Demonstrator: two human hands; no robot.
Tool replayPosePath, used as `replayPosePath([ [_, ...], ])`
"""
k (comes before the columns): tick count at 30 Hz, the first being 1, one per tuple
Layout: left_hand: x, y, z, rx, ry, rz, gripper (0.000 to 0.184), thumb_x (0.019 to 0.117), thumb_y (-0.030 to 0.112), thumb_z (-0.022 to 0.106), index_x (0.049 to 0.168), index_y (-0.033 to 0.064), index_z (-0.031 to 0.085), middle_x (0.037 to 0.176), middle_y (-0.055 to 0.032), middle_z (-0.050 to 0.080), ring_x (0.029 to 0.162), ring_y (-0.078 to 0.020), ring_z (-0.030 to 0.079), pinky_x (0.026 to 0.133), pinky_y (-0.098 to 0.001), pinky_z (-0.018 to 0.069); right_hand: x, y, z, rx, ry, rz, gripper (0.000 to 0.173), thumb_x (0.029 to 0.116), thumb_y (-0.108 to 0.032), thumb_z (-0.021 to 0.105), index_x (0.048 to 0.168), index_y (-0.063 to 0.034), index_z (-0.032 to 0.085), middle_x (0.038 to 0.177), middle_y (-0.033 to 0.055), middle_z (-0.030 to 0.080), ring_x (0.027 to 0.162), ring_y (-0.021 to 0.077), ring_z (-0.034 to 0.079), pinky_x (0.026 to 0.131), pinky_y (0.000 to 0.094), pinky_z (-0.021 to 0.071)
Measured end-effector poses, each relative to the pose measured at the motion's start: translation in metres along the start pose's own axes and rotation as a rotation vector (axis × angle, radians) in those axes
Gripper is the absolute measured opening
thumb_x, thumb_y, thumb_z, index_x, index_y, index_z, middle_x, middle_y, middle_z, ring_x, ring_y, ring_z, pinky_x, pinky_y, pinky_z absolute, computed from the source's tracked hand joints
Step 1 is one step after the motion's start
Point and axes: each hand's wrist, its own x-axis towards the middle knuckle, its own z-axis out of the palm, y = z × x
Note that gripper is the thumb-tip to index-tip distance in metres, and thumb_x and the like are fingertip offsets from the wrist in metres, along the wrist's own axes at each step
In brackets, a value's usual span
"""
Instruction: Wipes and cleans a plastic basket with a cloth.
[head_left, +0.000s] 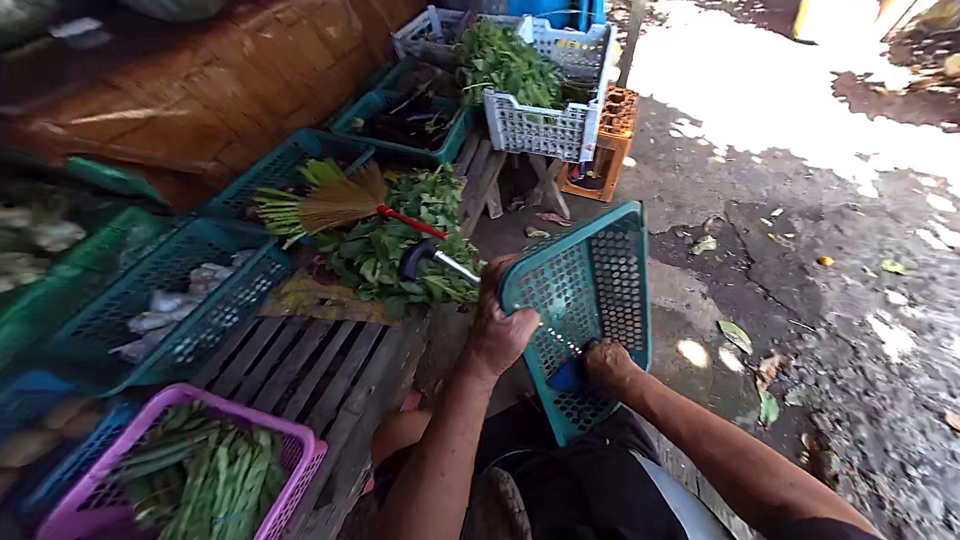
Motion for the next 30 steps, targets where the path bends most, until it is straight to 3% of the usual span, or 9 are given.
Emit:
replayPosePath([
  [5,0.007,0.003,0.005,0.068,0.011,0.023,0.052,0.0733,0.003,0.064,0.125,0.0054,0.065,0.131,-0.0084,0.060,0.126,-0.0178,0.053,0.104,-0.0380,0.0482,-0.019,-0.040,0.009,0.065,0.073,-0.282,0.037,0.0975,-0.020,0.062,0.123,0.0075,0.064,0.133,0.0294,0.059,0.128,0.0466,0.055,0.103,0.0608,0.0461],
  [9,0.010,0.009,0.004,0.145,-0.033,-0.047,0.055,0.0758,0.004,0.061,0.131,0.0048,0.064,0.135,-0.0108,0.059,0.131,-0.0219,0.049,0.110,-0.0406,0.0418,-0.011,-0.017,0.017,0.114,0.113,-0.350,0.035,0.0960,-0.025,0.063,0.119,0.0003,0.069,0.134,0.0223,0.062,0.129,0.0407,0.056,0.105,0.0574,0.0467],
  [12,0.011,0.010,0.002,0.121,-0.063,-0.057,0.054,0.0791,0.002,0.062,0.133,0.0029,0.063,0.135,-0.0126,0.059,0.131,-0.0213,0.051,0.111,-0.0390,0.0411,-0.008,0.004,0.001,0.076,-0.054,-0.316,0.033,0.0957,-0.024,0.065,0.121,-0.0028,0.070,0.135,0.0220,0.062,0.126,0.0429,0.059,0.103,0.0643,0.0464],
  [15,0.012,0.007,-0.001,0.144,-0.065,-0.027,0.054,0.0791,0.003,0.061,0.133,0.0015,0.063,0.136,-0.0133,0.060,0.132,-0.0227,0.051,0.111,-0.0399,0.0399,-0.003,0.017,-0.023,-0.076,-0.154,-0.101,0.033,0.0941,-0.028,0.066,0.112,-0.0009,0.072,0.120,0.0269,0.068,0.116,0.0471,0.063,0.094,0.0701,0.0476],
  [18,0.009,0.005,-0.003,0.147,-0.055,-0.006,0.055,0.0788,0.004,0.060,0.133,0.0016,0.063,0.136,-0.0131,0.060,0.133,-0.0225,0.050,0.113,-0.0397,0.0380,0.004,0.030,-0.044,-0.048,0.083,0.100,0.035,0.0967,-0.024,0.063,0.119,0.0019,0.068,0.130,0.0297,0.061,0.119,0.0487,0.061,0.095,0.0678,0.0491],
  [23,0.009,0.000,-0.010,0.148,-0.012,-0.040,0.055,0.0774,0.004,0.062,0.132,0.0037,0.065,0.136,-0.0104,0.060,0.132,-0.0208,0.050,0.111,-0.0401,0.0403,0.004,0.000,-0.019,0.155,0.348,0.058,0.038,0.0985,-0.019,0.058,0.127,0.0064,0.063,0.137,0.0325,0.056,0.123,0.0500,0.058,0.098,0.0638,0.0498],
  [27,0.007,-0.008,-0.012,0.020,-0.001,-0.074,0.054,0.0766,0.003,0.062,0.131,0.0050,0.063,0.133,-0.0076,0.061,0.124,-0.0142,0.056,0.104,-0.0355,0.0488,-0.012,-0.010,-0.002,0.164,0.034,-0.194,0.037,0.0973,-0.023,0.061,0.125,0.0017,0.066,0.131,0.0274,0.062,0.123,0.0447,0.059,0.101,0.0626,0.0475],
  [29,0.005,-0.012,-0.011,-0.018,-0.001,-0.059,0.054,0.0753,0.002,0.062,0.130,0.0053,0.063,0.131,-0.0069,0.062,0.119,-0.0126,0.059,0.099,-0.0340,0.0526,-0.019,-0.007,-0.020,0.375,-0.046,-0.438,0.026,0.0940,-0.020,0.066,0.112,-0.0011,0.070,0.103,0.0212,0.070,0.097,0.0368,0.067,0.086,0.0604,0.0515],
  [30,0.004,-0.013,-0.011,-0.028,-0.006,-0.055,0.056,0.0743,0.002,0.062,0.130,0.0063,0.062,0.131,-0.0060,0.062,0.119,-0.0117,0.059,0.098,-0.0326,0.0532,-0.024,-0.009,-0.034,0.462,0.003,-0.483,0.024,0.0936,-0.018,0.067,0.111,-0.0030,0.071,0.100,0.0182,0.071,0.094,0.0332,0.068,0.084,0.0584,0.0526],
])
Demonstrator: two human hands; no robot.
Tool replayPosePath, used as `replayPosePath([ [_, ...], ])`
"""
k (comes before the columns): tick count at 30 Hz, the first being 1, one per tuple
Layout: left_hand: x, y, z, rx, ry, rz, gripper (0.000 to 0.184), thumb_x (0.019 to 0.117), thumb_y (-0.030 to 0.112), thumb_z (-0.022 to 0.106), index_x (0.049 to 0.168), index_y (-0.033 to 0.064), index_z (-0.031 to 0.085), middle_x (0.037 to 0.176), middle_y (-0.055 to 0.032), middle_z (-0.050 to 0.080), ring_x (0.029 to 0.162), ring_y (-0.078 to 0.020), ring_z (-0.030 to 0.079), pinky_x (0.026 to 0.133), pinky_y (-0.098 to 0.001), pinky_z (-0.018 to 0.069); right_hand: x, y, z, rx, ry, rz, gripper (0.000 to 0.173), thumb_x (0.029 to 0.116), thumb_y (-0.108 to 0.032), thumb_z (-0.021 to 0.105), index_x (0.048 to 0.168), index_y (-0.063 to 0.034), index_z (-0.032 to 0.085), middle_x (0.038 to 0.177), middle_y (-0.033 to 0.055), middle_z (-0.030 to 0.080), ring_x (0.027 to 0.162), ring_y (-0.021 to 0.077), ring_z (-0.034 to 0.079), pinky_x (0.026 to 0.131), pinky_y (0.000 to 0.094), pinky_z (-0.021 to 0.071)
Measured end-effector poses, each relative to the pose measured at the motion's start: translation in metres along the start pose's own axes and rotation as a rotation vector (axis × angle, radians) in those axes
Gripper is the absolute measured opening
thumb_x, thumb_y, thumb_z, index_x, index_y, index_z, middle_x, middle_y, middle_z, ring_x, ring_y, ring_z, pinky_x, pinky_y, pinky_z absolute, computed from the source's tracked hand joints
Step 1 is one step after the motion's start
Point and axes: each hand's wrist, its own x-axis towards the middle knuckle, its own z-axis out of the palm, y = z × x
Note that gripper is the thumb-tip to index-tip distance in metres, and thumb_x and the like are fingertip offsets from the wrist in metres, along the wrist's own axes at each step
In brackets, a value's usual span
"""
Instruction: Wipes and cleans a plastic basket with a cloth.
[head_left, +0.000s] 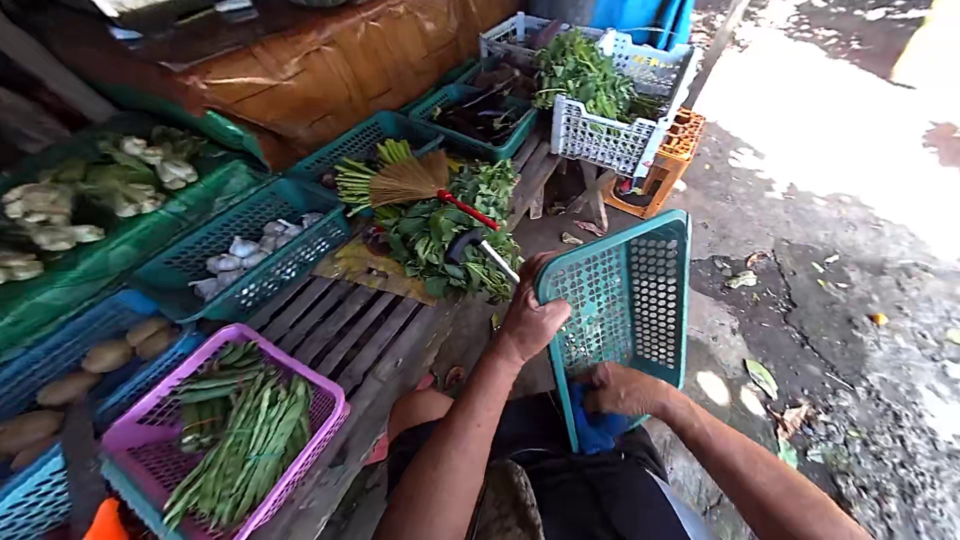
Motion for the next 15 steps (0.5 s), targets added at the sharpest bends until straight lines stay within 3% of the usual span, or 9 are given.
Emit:
replayPosePath([
  [2,0.000,-0.002,-0.002,-0.026,0.005,0.020,0.055,0.0734,0.002,0.064,0.128,0.0049,0.062,0.129,-0.0054,0.062,0.116,-0.0103,0.060,0.096,-0.0302,0.0538,-0.004,-0.024,-0.025,-0.023,0.318,-0.024,0.032,0.0939,-0.016,0.064,0.122,-0.0029,0.069,0.116,0.0215,0.068,0.108,0.0362,0.067,0.094,0.0589,0.0528],
  [3,-0.002,-0.003,-0.003,-0.042,0.008,0.025,0.055,0.0727,0.001,0.064,0.127,0.0047,0.062,0.127,-0.0045,0.064,0.115,-0.0092,0.061,0.096,-0.0291,0.0543,-0.001,-0.029,-0.033,0.010,0.540,-0.061,0.035,0.0932,-0.015,0.062,0.125,-0.0021,0.069,0.119,0.0215,0.067,0.111,0.0336,0.066,0.097,0.0538,0.0527],
  [5,-0.002,-0.004,-0.006,-0.062,0.001,0.032,0.056,0.0722,0.003,0.065,0.128,0.0063,0.061,0.126,-0.0019,0.065,0.116,-0.0073,0.062,0.097,-0.0276,0.0543,0.012,-0.036,-0.043,0.179,0.942,-0.172,0.036,0.0925,-0.016,0.060,0.124,-0.0006,0.070,0.115,0.0188,0.067,0.107,0.0259,0.065,0.092,0.0442,0.0550],
  [7,-0.002,-0.007,-0.005,-0.075,-0.020,0.074,0.056,0.0735,0.006,0.065,0.129,0.0082,0.061,0.129,-0.0011,0.063,0.120,-0.0082,0.060,0.100,-0.0287,0.0527,0.026,-0.046,-0.040,0.232,1.139,-0.273,0.037,0.0919,-0.013,0.061,0.126,0.0004,0.068,0.121,0.0208,0.064,0.113,0.0275,0.063,0.093,0.0441,0.0548],
  [9,-0.003,-0.009,-0.004,-0.091,-0.024,0.084,0.051,0.0783,0.011,0.066,0.129,0.0080,0.061,0.128,-0.0018,0.063,0.119,-0.0097,0.060,0.100,-0.0300,0.0527,0.044,-0.044,-0.017,0.074,1.162,-0.384,0.031,0.0901,-0.009,0.065,0.119,-0.0013,0.073,0.124,0.0246,0.064,0.118,0.0366,0.062,0.097,0.0526,0.0539],
  [11,-0.006,-0.008,-0.005,-0.112,0.039,0.005,0.050,0.0821,0.012,0.065,0.131,0.0062,0.058,0.119,-0.0001,0.067,0.108,-0.0066,0.065,0.094,-0.0278,0.0560,0.054,-0.026,0.014,-0.174,1.099,-0.452,0.026,0.0891,-0.010,0.066,0.112,-0.0064,0.077,0.119,0.0246,0.069,0.114,0.0430,0.065,0.092,0.0591,0.0539],
  [13,-0.009,-0.011,-0.014,-0.127,0.129,-0.085,0.050,0.0832,0.009,0.063,0.132,0.0079,0.055,0.106,0.0039,0.071,0.096,-0.0025,0.068,0.087,-0.0243,0.0589,0.046,0.003,0.041,-0.386,0.874,-0.443,0.020,0.0922,-0.007,0.063,0.107,-0.0055,0.076,0.112,0.0231,0.070,0.109,0.0438,0.066,0.088,0.0598,0.0552],
  [15,-0.013,-0.019,-0.024,-0.140,0.173,-0.124,0.051,0.0822,0.007,0.062,0.133,0.0082,0.054,0.104,0.0037,0.071,0.094,-0.0027,0.069,0.085,-0.0242,0.0592,0.029,0.030,0.067,-0.529,0.539,-0.370,0.015,0.0951,-0.005,0.060,0.101,-0.0021,0.074,0.112,0.0233,0.068,0.111,0.0443,0.065,0.089,0.0607,0.0540],
])
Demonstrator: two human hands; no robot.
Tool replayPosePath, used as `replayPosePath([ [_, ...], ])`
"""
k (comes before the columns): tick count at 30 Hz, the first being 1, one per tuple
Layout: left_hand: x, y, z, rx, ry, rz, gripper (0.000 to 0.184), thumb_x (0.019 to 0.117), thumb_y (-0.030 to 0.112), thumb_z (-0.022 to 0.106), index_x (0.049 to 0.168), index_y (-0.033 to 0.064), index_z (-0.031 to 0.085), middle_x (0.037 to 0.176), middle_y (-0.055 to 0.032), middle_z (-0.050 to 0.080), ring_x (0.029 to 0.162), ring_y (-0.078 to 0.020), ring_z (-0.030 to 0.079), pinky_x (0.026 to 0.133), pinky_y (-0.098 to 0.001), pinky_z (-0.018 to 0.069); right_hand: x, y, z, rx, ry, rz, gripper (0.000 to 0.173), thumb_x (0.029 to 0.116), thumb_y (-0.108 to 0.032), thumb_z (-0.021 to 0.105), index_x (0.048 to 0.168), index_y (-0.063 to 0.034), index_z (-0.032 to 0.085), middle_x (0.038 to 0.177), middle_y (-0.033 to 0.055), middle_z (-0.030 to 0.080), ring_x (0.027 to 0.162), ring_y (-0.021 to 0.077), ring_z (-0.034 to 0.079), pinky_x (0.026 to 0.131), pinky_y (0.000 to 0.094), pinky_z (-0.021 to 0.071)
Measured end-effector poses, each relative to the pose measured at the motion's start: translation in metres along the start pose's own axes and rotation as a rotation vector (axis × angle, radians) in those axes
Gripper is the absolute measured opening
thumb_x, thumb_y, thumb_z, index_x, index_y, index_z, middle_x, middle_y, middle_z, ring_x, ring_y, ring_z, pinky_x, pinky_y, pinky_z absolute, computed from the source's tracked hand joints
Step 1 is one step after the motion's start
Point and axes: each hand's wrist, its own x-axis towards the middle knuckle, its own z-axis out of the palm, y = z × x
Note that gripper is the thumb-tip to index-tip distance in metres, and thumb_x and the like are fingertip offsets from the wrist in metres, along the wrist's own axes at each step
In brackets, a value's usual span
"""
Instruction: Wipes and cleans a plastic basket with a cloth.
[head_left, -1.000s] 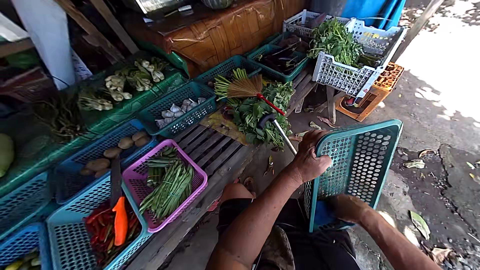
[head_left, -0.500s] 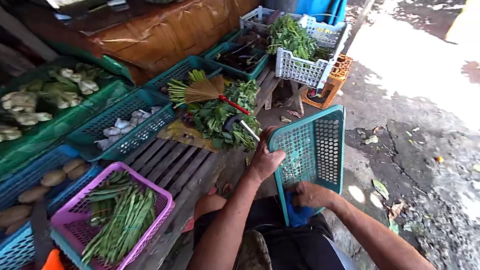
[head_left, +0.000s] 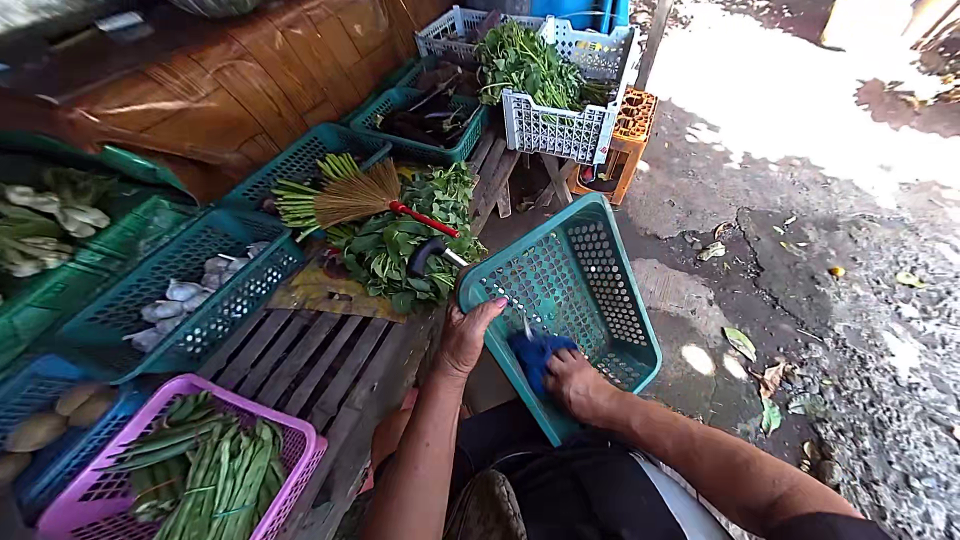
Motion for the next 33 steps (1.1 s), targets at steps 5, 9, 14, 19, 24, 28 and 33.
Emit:
replayPosePath([
  [5,-0.001,0.001,0.001,-0.038,0.030,-0.021,0.051,0.0774,0.002,0.061,0.128,0.0077,0.055,0.100,0.0057,0.071,0.091,-0.0006,0.069,0.083,-0.0224,0.0590,0.006,0.004,-0.050,0.244,-0.550,0.246,0.023,0.0990,-0.015,0.060,0.113,0.0018,0.069,0.121,0.0262,0.065,0.115,0.0459,0.062,0.093,0.0674,0.0490],
  [9,-0.002,0.007,0.007,-0.039,0.029,0.000,0.047,0.0768,-0.003,0.061,0.122,0.0086,0.056,0.095,0.0084,0.072,0.087,0.0012,0.070,0.081,-0.0204,0.0594,0.043,-0.008,-0.152,0.149,-0.277,0.451,0.031,0.0989,-0.023,0.057,0.120,-0.0035,0.070,0.117,0.0229,0.066,0.111,0.0413,0.065,0.091,0.0621,0.0506],
  [14,0.000,0.003,0.006,-0.049,0.021,0.043,0.050,0.0755,-0.003,0.061,0.123,0.0110,0.058,0.098,0.0091,0.072,0.090,0.0007,0.070,0.082,-0.0215,0.0598,0.020,-0.002,-0.179,-0.095,-0.127,0.233,0.035,0.1003,-0.041,0.057,0.103,-0.0115,0.076,0.116,0.0152,0.069,0.121,0.0375,0.060,0.110,0.0648,0.0335],
  [19,0.002,0.007,0.009,-0.011,-0.022,0.033,0.050,0.0780,0.000,0.061,0.127,0.0101,0.055,0.099,0.0086,0.069,0.090,0.0024,0.068,0.083,-0.0197,0.0580,-0.006,0.007,-0.171,-0.032,-0.377,0.335,0.045,0.1064,-0.044,0.045,0.119,-0.0115,0.074,0.147,0.0175,0.056,0.142,0.0430,0.044,0.116,0.0748,0.0128],
  [24,0.002,0.010,0.010,-0.023,-0.028,0.028,0.050,0.0773,0.002,0.062,0.126,0.0103,0.056,0.101,0.0082,0.070,0.092,0.0010,0.069,0.084,-0.0202,0.0584,-0.010,0.013,-0.171,-0.001,0.159,0.293,0.050,0.1054,-0.044,0.043,0.083,-0.0066,0.067,0.078,0.0096,0.067,0.083,0.0273,0.068,0.088,0.0518,0.0496],
  [28,0.002,0.010,0.010,-0.047,-0.025,0.031,0.049,0.0776,-0.001,0.061,0.125,0.0104,0.056,0.099,0.0087,0.071,0.091,0.0019,0.069,0.083,-0.0191,0.0584,0.002,0.019,-0.179,0.438,0.190,0.456,0.038,0.1013,-0.045,0.054,0.084,-0.0137,0.066,0.065,-0.0046,0.054,0.060,0.0083,0.054,0.058,0.0346,0.0437],
  [33,0.004,0.012,0.022,0.009,-0.134,0.126,0.052,0.0771,0.006,0.066,0.129,0.0067,0.057,0.116,0.0010,0.068,0.106,-0.0050,0.066,0.091,-0.0249,0.0568,0.055,0.001,-0.141,0.157,0.398,0.273,0.026,0.0988,-0.028,0.061,0.105,-0.0099,0.078,0.111,0.0150,0.070,0.110,0.0317,0.065,0.098,0.0575,0.0483],
])
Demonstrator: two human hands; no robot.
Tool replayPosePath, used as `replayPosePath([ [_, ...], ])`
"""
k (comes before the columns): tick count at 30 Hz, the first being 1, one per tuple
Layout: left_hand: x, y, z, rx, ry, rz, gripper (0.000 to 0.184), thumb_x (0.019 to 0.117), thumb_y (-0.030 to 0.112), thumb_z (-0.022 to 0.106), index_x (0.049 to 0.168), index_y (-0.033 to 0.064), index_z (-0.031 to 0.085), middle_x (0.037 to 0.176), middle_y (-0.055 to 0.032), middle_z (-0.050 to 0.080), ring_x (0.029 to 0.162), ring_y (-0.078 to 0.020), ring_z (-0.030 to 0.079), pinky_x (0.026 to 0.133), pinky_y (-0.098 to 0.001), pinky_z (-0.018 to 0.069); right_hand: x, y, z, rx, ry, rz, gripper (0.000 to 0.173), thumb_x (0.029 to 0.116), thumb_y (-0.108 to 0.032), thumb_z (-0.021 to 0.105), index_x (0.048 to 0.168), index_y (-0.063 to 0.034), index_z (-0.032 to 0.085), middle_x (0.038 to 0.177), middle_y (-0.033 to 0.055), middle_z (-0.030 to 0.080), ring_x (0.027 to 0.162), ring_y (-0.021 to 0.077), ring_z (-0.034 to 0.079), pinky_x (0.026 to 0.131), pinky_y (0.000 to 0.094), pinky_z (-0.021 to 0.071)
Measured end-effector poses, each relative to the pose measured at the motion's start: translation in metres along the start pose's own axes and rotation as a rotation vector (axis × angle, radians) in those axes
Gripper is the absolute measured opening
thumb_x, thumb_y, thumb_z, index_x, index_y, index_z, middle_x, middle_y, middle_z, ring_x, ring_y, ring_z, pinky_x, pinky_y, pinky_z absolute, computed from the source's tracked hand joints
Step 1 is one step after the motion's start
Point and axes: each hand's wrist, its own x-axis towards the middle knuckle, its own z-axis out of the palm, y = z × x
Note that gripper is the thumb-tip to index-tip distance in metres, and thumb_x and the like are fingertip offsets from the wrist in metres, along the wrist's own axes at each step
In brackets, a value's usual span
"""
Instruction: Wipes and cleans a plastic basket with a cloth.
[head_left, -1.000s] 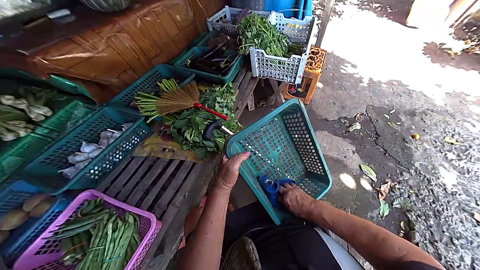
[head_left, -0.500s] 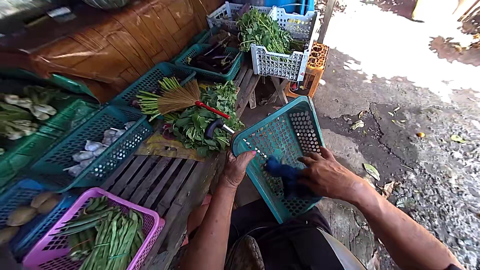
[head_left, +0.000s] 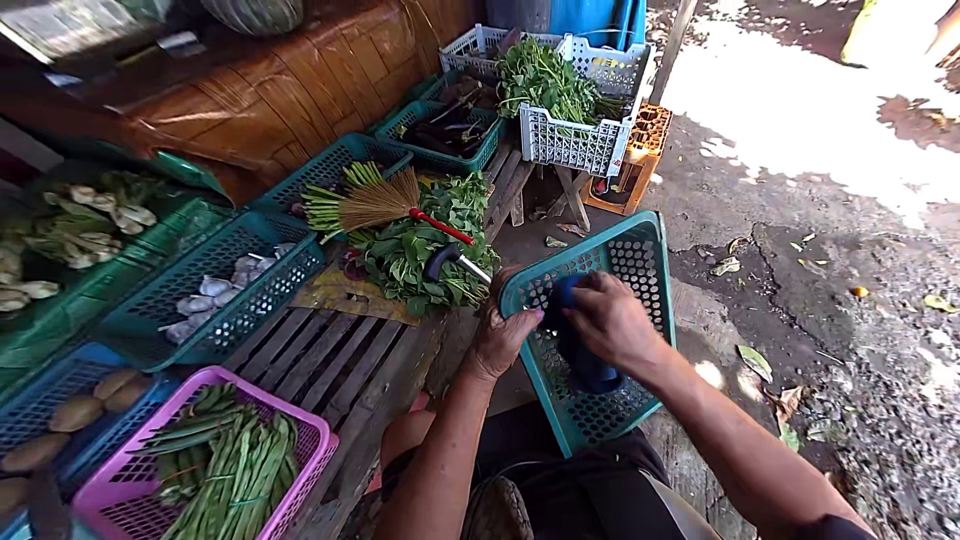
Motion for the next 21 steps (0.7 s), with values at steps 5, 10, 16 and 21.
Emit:
replayPosePath([
  [5,0.001,0.001,0.003,0.071,-0.003,0.000,0.044,0.0785,0.012,0.065,0.122,0.0056,0.061,0.115,-0.0001,0.066,0.108,-0.0046,0.063,0.094,-0.0238,0.0528,0.011,0.003,0.080,-0.154,0.108,-0.217,0.034,0.1008,-0.023,0.053,0.127,-0.0148,0.072,0.143,0.0296,0.054,0.138,0.0472,0.048,0.113,0.0645,0.0368],
  [10,-0.005,-0.003,-0.007,0.011,0.071,-0.062,0.049,0.0781,0.004,0.063,0.127,0.0055,0.057,0.108,0.0019,0.069,0.099,-0.0027,0.067,0.088,-0.0225,0.0570,-0.017,0.010,0.109,-0.202,0.064,-0.248,0.032,0.0949,-0.008,0.060,0.122,-0.0156,0.074,0.139,0.0231,0.061,0.130,0.0444,0.057,0.099,0.0596,0.0497],
  [16,-0.006,-0.016,-0.028,-0.020,0.211,-0.191,0.043,0.0802,-0.002,0.060,0.122,0.0057,0.056,0.095,0.0044,0.069,0.086,-0.0001,0.068,0.080,-0.0211,0.0579,-0.085,0.022,0.097,-0.278,-0.635,-0.208,0.027,0.0977,-0.001,0.052,0.118,0.0019,0.070,0.131,0.0286,0.060,0.121,0.0460,0.060,0.096,0.0591,0.0512],
  [21,-0.008,-0.008,-0.024,-0.042,0.211,-0.215,0.043,0.0791,-0.005,0.059,0.120,0.0053,0.056,0.094,0.0042,0.069,0.085,-0.0005,0.068,0.079,-0.0205,0.0577,-0.059,0.006,0.077,-0.312,-1.159,-0.031,0.026,0.1015,-0.004,0.051,0.120,0.0091,0.065,0.139,0.0324,0.052,0.130,0.0503,0.050,0.102,0.0660,0.0415],
])
